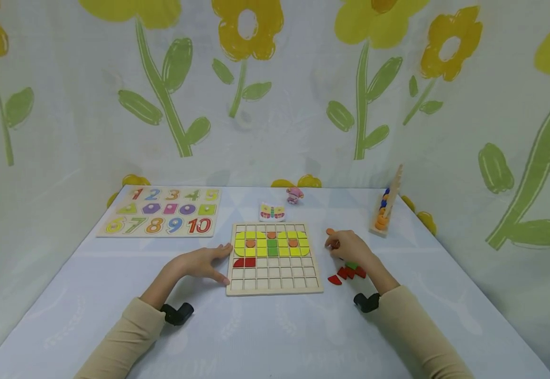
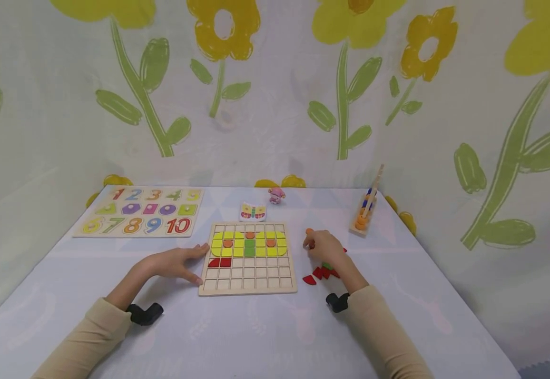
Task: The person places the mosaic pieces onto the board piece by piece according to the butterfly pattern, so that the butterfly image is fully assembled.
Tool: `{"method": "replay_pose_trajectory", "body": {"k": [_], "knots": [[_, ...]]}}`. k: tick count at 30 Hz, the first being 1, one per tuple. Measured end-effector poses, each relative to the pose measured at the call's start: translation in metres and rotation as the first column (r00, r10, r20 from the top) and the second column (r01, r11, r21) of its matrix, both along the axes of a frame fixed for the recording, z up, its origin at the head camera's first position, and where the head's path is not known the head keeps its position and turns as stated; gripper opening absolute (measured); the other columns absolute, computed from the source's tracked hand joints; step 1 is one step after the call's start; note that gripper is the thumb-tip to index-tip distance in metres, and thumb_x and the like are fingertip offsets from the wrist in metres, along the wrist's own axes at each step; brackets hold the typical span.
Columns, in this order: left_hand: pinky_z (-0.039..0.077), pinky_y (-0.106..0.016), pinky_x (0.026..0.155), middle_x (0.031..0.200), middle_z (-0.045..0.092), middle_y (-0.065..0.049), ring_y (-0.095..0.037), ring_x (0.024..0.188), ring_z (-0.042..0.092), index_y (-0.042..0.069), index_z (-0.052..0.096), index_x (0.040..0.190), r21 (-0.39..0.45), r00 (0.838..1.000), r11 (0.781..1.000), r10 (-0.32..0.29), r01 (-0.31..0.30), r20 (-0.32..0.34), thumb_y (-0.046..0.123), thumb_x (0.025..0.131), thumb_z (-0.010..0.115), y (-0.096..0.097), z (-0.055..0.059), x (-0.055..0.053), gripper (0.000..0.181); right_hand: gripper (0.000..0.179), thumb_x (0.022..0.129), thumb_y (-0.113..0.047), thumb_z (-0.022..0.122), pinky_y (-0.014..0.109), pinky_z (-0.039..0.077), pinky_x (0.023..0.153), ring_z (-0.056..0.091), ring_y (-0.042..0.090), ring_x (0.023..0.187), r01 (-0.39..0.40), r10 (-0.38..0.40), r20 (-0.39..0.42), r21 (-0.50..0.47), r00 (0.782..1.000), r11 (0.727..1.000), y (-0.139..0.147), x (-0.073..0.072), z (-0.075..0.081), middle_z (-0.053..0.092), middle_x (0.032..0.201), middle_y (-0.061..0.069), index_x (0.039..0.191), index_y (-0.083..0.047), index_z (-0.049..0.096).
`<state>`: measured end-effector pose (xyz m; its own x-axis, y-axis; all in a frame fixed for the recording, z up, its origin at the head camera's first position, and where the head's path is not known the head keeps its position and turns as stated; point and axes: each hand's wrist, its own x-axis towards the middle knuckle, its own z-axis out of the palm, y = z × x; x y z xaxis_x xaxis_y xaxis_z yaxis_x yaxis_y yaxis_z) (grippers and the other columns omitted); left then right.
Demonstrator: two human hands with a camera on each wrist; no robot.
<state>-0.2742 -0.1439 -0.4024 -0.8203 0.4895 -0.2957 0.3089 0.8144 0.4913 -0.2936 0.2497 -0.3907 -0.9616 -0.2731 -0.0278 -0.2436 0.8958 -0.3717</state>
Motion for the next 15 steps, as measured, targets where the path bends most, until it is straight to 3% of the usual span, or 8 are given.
{"method": "replay_pose_trajectory", "body": {"k": [15], "knots": [[0.019, -0.053, 0.114, 0.156, 0.024, -0.016, -0.033, 0.144, 0.018, 0.007, 0.03, 0.151, 0.007, 1.0, 1.0, 0.008, -0.008, 0.003, 0.044, 0.073, 0.082, -0.0005, -0.0004, 0.0006, 0.101, 0.018, 0.082, 0.001, 0.074, 0.032, 0.056, 0.074, 0.056, 0.019, 0.075, 0.068, -0.063, 0.058, -0.1, 0.996, 0.993, 0.0107, -0.0073, 0.0044, 0.066, 0.085, 0.004, 0.099, -0.005, 0.073]]}}
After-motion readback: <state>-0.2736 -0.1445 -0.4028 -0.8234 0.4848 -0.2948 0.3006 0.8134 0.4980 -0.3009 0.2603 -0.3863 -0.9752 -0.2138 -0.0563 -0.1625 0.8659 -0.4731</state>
